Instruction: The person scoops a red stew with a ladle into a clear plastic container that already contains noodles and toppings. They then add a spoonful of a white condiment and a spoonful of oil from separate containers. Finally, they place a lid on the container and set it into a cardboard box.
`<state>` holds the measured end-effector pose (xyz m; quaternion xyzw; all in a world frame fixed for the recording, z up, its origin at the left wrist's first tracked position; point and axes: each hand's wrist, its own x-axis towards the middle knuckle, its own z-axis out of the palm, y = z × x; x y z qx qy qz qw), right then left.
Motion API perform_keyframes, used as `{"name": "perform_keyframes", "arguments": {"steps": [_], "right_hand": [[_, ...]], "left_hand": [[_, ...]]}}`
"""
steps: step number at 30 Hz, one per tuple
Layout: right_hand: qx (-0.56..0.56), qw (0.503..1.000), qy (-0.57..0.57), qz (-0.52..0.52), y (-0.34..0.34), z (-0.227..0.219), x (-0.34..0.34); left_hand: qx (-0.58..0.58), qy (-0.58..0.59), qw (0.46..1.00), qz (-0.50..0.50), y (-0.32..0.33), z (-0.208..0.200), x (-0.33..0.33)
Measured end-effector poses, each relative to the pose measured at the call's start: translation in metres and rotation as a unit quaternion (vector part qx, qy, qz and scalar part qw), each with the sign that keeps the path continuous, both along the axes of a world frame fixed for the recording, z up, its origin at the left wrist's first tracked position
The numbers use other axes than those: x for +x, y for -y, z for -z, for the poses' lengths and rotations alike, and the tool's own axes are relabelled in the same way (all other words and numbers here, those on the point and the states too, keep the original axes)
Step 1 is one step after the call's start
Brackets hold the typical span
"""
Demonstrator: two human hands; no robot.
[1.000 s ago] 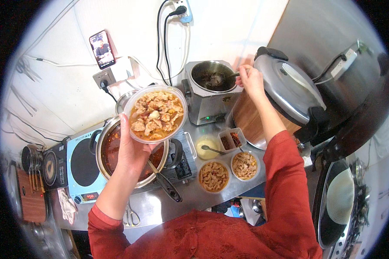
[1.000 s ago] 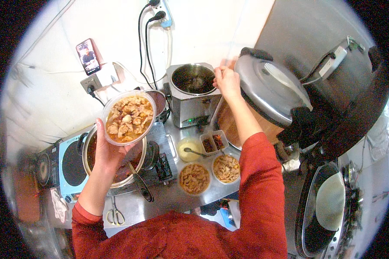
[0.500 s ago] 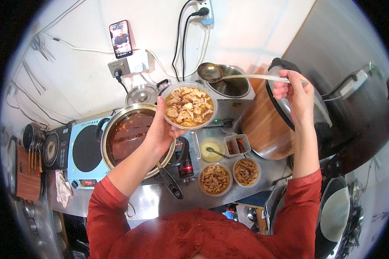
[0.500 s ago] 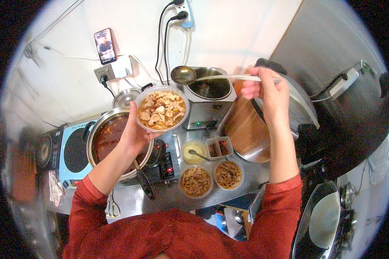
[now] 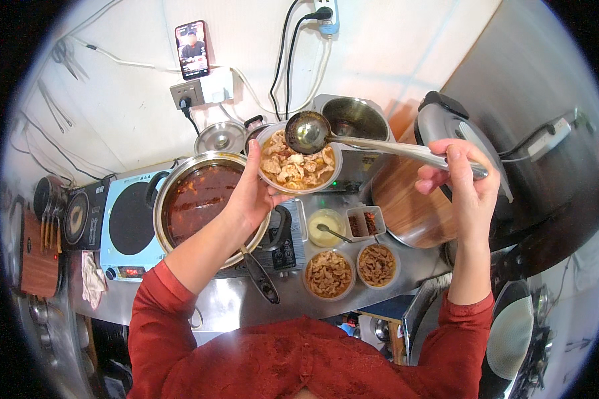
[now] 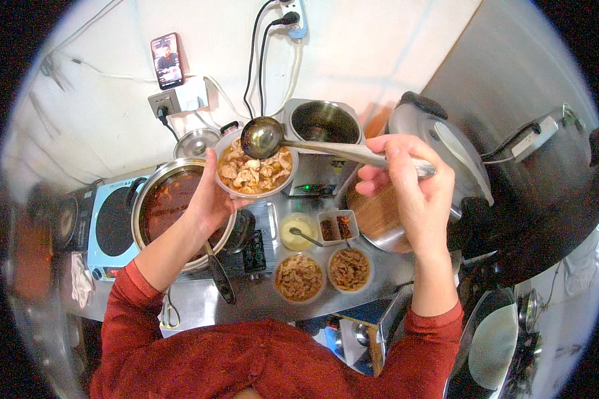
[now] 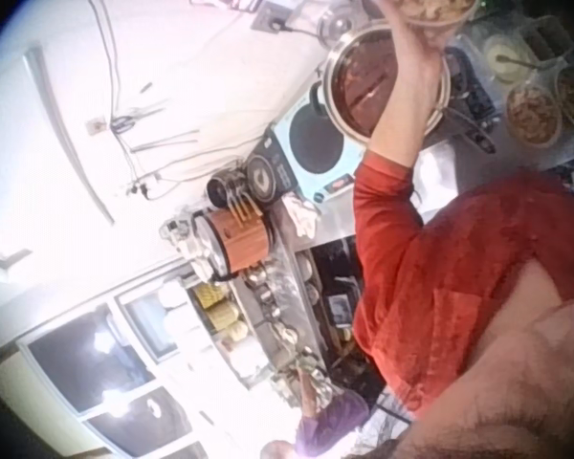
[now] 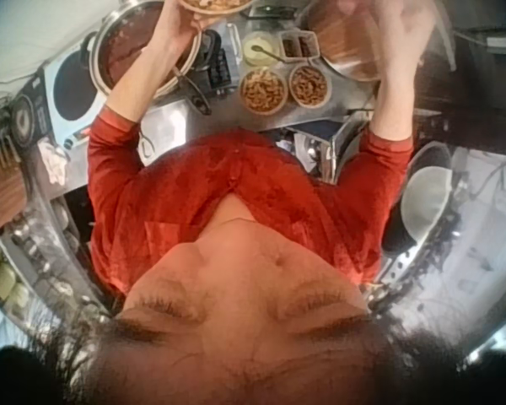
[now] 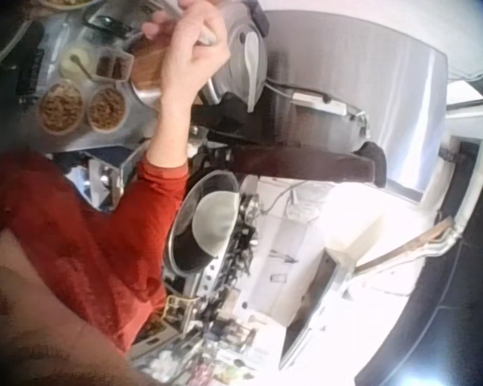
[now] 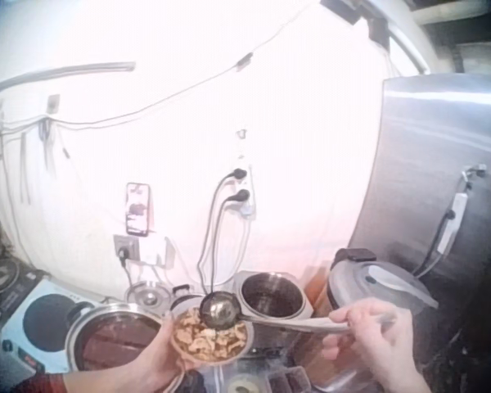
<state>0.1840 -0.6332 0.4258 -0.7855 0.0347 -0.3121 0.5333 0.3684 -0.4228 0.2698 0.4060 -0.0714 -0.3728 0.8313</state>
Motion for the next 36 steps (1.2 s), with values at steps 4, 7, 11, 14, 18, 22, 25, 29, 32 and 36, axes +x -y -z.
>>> {"name": "perform_keyframes", "arguments": {"steps": [4,7,11,14,18,22,25,29,32,36], "right_hand": [[-0.003,1.000,0.005,-0.008,0.000,0.002,0.000],[-0.011,1.000,0.006,0.005,0.003,0.001,-0.001],[-0.007,1.000,0.006,0.017,0.004,0.001,-0.001],[-0.009,1.000,0.018,-0.002,0.001,0.006,0.001],[0.024,1.000,0.009,-0.012,-0.003,0.012,0.004],[0.066,0.997,0.018,0.040,0.008,0.012,0.006],[0.101,0.992,0.042,0.067,0.030,0.017,0.016],[0.119,0.990,0.034,0.073,0.069,0.044,0.044],[0.091,0.992,-0.017,0.086,0.091,0.084,0.081],[-0.134,0.983,-0.051,0.117,0.106,0.134,0.119]], "left_hand": [[-0.010,-0.004,1.000,-0.007,-0.001,-0.002,-0.002],[-0.017,-0.006,1.000,-0.002,0.001,-0.005,-0.001],[-0.009,-0.002,1.000,0.000,0.003,-0.007,-0.003],[-0.010,-0.009,1.000,0.005,0.007,-0.008,-0.003],[-0.003,-0.006,1.000,0.009,0.012,-0.006,-0.005],[0.007,-0.004,1.000,-0.002,0.013,-0.004,-0.003],[0.002,0.005,1.000,-0.013,0.009,-0.004,0.000],[0.016,0.042,0.999,-0.030,-0.008,-0.007,0.001],[-0.004,0.007,0.998,-0.058,-0.023,-0.014,0.000],[0.013,0.039,0.993,-0.114,-0.050,-0.024,-0.009]]}}
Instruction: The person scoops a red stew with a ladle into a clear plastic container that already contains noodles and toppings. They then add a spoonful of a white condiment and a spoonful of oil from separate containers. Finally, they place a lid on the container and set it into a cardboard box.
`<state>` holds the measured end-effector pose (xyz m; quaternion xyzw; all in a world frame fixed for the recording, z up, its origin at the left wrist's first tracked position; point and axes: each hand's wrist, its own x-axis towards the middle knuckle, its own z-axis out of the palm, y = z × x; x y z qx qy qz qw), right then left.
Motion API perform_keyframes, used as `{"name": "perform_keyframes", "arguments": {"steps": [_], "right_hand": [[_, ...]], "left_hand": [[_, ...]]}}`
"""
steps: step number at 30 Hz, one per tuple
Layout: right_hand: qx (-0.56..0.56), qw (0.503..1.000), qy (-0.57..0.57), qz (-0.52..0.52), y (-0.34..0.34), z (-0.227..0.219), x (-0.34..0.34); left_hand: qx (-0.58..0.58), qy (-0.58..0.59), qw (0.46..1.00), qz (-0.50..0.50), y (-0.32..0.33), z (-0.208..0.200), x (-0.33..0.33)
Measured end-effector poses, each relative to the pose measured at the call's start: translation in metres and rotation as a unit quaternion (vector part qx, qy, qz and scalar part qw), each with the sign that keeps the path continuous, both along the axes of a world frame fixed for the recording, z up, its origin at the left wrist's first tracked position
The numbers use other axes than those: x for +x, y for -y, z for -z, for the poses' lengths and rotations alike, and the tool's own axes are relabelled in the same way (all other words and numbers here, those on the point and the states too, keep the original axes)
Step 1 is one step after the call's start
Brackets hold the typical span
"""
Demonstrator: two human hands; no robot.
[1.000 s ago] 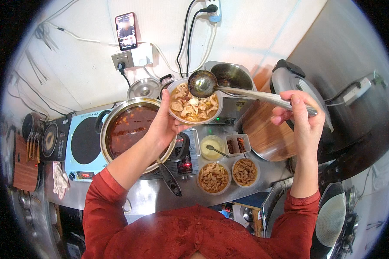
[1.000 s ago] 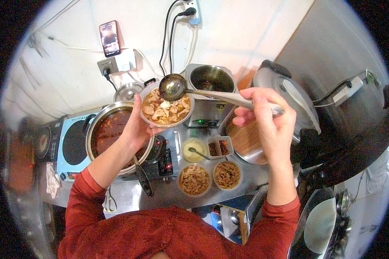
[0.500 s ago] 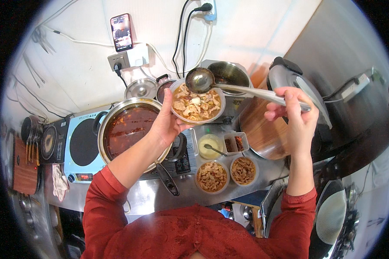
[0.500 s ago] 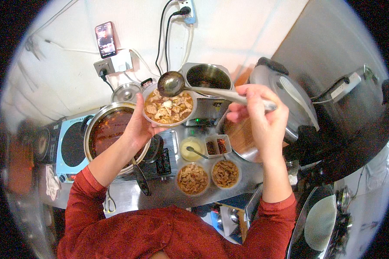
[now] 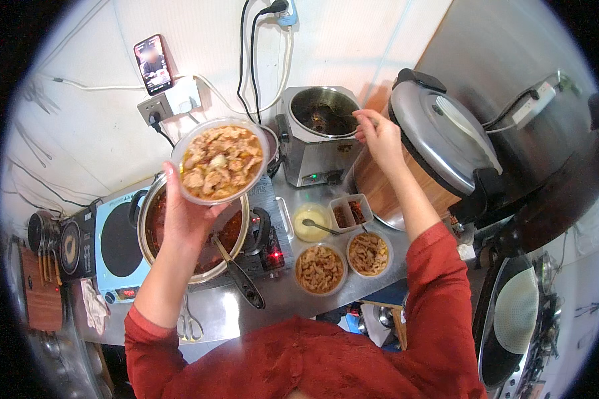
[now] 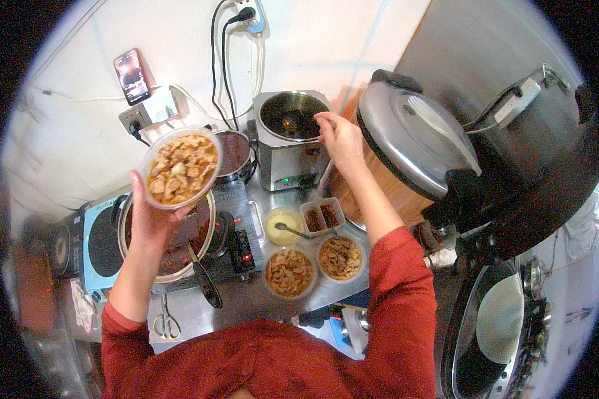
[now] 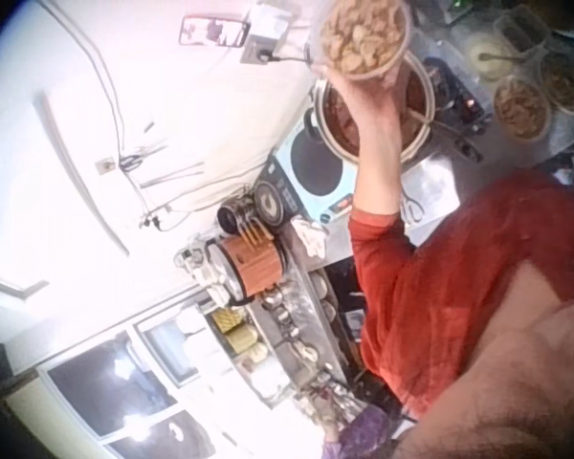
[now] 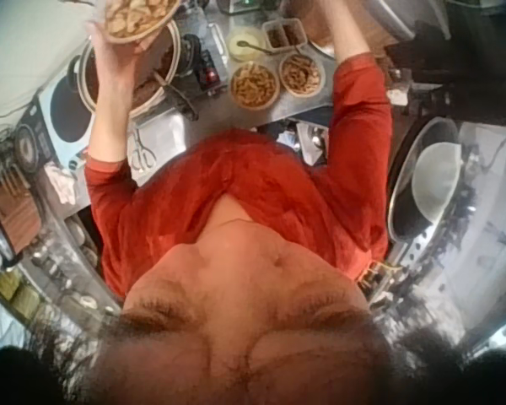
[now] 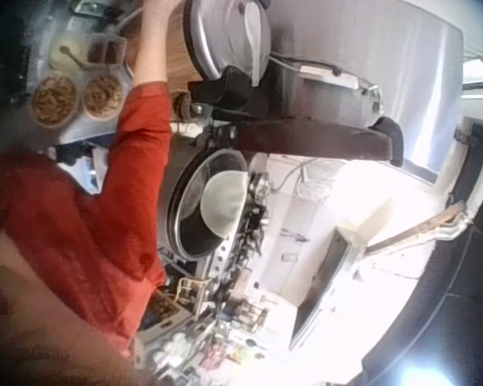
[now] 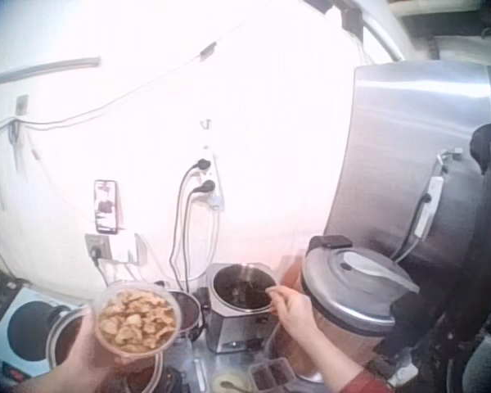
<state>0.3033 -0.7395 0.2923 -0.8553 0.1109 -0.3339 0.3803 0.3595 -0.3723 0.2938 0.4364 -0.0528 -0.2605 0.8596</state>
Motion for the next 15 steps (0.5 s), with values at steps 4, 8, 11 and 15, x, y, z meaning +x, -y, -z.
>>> {"name": "perform_keyframes", "arguments": {"steps": [4,8,11,15], "right_hand": [[-0.165,0.986,0.011,0.015,0.013,0.022,0.021],[-0.073,0.997,-0.025,0.030,0.018,0.028,0.029],[0.072,0.996,-0.003,0.048,0.022,0.024,0.031],[0.162,0.985,0.053,0.035,0.029,0.009,0.025]], "left_hand": [[-0.026,0.008,0.999,-0.027,-0.036,-0.004,-0.007],[-0.044,-0.003,0.996,-0.074,-0.070,-0.001,-0.016],[-0.064,-0.040,0.989,-0.125,-0.090,0.000,-0.027],[-0.091,-0.042,0.982,-0.157,-0.109,-0.001,-0.041]]}}
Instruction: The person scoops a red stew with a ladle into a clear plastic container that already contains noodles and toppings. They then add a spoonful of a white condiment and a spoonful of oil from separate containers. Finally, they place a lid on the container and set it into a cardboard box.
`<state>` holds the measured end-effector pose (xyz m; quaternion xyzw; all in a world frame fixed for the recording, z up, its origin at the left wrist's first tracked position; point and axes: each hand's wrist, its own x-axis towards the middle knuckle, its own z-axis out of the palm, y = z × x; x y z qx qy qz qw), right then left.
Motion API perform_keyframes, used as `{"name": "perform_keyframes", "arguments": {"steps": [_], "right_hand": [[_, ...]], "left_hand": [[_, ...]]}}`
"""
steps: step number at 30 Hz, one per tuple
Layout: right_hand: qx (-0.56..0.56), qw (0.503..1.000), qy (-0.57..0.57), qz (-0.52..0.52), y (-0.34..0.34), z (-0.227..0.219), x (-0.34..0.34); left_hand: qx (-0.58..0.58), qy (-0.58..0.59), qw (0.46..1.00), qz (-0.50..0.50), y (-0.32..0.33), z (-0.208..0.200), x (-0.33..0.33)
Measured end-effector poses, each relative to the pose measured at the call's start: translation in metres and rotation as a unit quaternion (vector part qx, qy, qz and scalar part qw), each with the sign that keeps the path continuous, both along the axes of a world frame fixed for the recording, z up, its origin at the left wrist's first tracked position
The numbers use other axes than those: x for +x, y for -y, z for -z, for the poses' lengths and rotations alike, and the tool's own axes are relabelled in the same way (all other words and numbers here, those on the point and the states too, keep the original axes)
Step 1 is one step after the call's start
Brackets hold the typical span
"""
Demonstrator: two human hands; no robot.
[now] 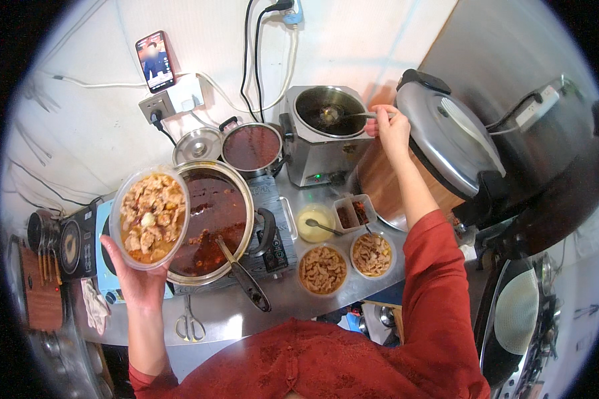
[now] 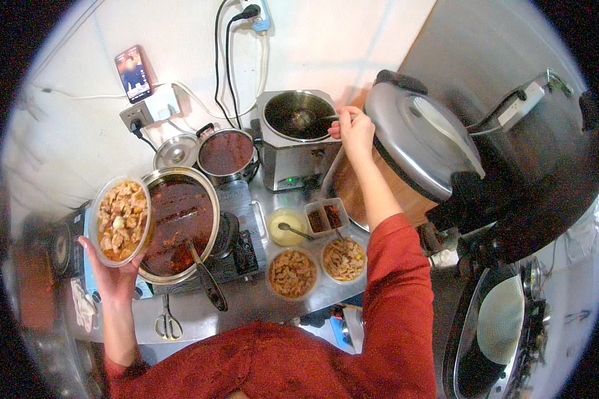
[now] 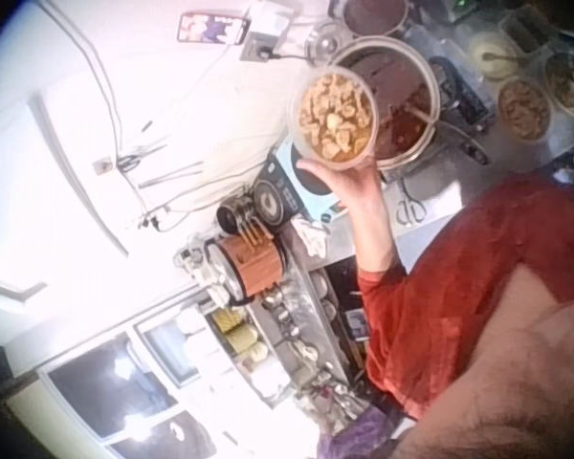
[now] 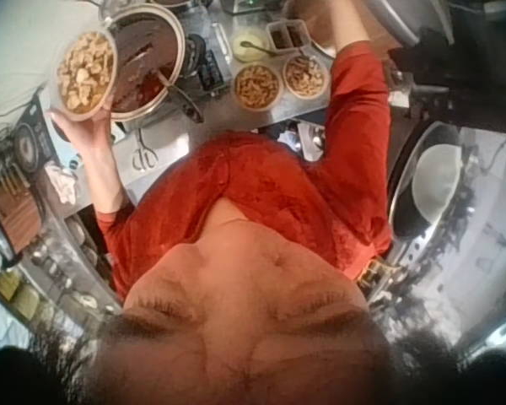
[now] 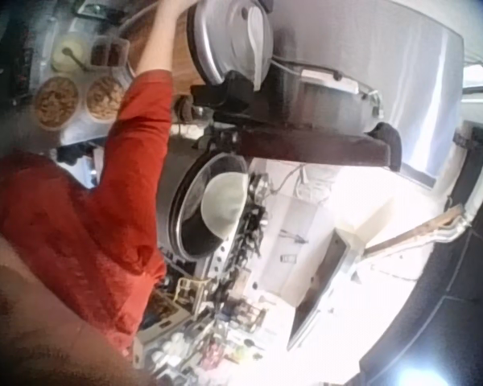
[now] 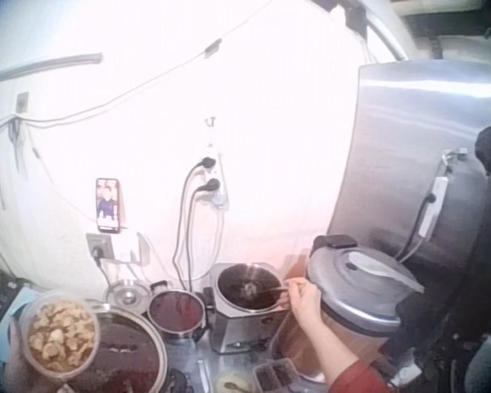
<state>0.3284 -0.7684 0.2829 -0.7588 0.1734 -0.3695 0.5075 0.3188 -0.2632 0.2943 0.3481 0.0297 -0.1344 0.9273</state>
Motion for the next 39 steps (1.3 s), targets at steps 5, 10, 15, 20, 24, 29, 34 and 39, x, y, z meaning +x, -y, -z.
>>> {"name": "perform_keyframes", "arguments": {"steps": [5,10,15,20,24,29,34,39], "right_hand": [[0.073,0.997,0.031,-0.021,-0.005,-0.028,-0.024],[0.106,0.992,0.056,-0.044,-0.030,-0.056,-0.075],[0.130,0.989,0.037,-0.050,-0.071,-0.055,-0.150],[0.159,0.987,-0.030,0.010,-0.121,-0.022,-0.223],[0.188,0.979,-0.056,0.051,-0.154,0.012,-0.267],[0.164,0.977,-0.098,0.092,-0.179,0.046,-0.304],[0.170,0.973,-0.112,0.107,-0.190,0.067,-0.316],[0.161,0.973,-0.136,0.092,-0.200,0.071,-0.315]], "left_hand": [[0.020,-0.028,0.998,-0.049,-0.019,0.003,-0.010],[0.017,-0.033,0.997,-0.063,-0.038,0.008,-0.012],[0.018,-0.019,0.998,-0.050,-0.050,0.011,-0.012],[0.041,-0.019,0.998,-0.038,-0.057,0.013,-0.010],[0.020,-0.034,0.999,-0.006,-0.059,0.015,-0.008],[0.037,-0.032,0.999,0.011,-0.061,0.020,-0.007],[0.052,-0.005,0.998,0.044,-0.064,0.023,-0.005],[0.063,0.009,0.997,0.052,-0.063,0.026,-0.004]]}}
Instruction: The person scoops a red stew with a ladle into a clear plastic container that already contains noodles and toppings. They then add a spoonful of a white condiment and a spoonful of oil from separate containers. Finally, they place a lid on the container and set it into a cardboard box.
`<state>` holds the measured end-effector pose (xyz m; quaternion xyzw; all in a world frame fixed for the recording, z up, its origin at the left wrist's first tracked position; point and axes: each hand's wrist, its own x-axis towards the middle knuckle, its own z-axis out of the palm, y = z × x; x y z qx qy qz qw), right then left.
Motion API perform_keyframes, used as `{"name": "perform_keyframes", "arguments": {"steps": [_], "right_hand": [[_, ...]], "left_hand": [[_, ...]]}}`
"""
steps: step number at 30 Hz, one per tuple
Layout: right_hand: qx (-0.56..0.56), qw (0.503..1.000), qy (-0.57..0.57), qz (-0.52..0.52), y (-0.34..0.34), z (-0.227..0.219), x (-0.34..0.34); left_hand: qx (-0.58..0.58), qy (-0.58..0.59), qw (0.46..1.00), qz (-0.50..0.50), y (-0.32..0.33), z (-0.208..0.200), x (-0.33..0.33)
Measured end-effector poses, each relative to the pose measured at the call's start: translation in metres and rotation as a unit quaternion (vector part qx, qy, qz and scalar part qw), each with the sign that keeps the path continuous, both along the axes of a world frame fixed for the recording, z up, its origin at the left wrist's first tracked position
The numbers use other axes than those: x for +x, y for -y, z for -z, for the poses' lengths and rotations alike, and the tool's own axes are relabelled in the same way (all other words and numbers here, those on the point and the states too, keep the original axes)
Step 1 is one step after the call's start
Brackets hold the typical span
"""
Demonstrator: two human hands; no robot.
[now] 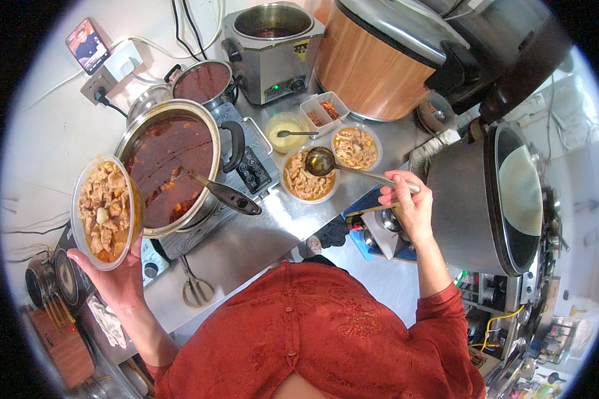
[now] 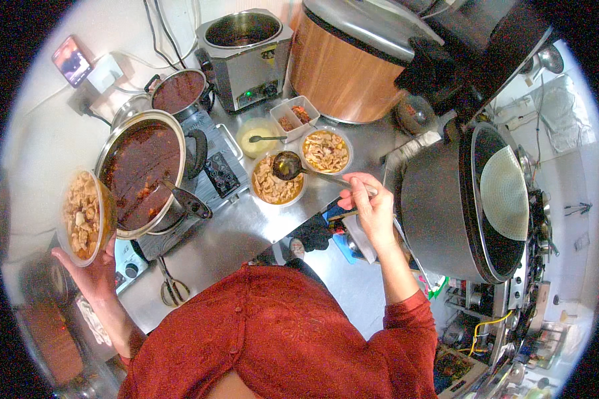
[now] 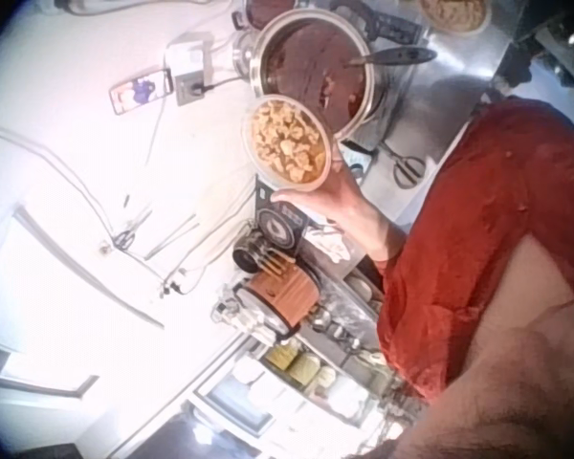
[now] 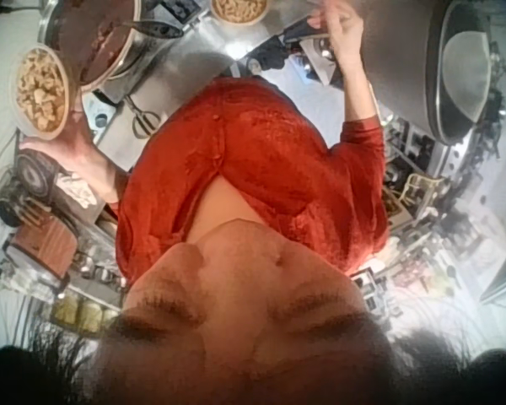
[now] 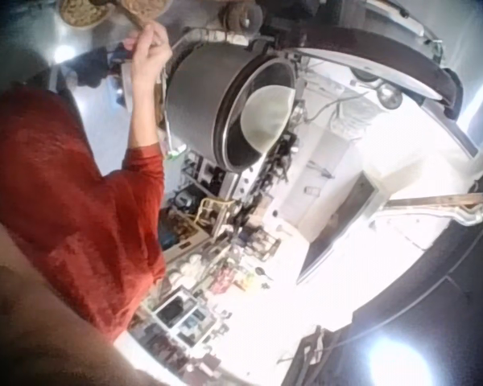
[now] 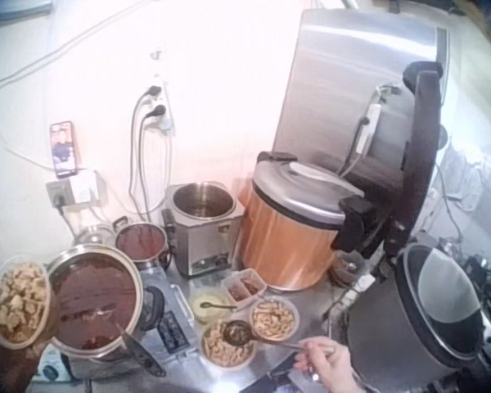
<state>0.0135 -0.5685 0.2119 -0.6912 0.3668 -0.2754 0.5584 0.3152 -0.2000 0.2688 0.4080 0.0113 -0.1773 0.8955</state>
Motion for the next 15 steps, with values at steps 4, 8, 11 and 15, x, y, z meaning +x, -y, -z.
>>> {"name": "perform_keyframes", "arguments": {"steps": [4,8,11,15], "right_hand": [[-0.014,1.000,0.004,-0.006,0.001,0.000,0.001],[0.021,0.999,0.024,0.025,0.010,0.001,-0.003],[0.030,0.998,0.016,0.046,0.015,-0.001,-0.009],[0.021,0.999,0.018,0.019,0.014,-0.004,-0.012]], "left_hand": [[-0.003,-0.009,1.000,0.002,0.002,0.000,0.000],[-0.011,-0.017,1.000,-0.009,0.005,0.000,0.000],[-0.010,-0.022,1.000,-0.018,0.008,0.000,0.000],[-0.002,-0.018,1.000,-0.018,0.013,-0.001,-0.001]]}}
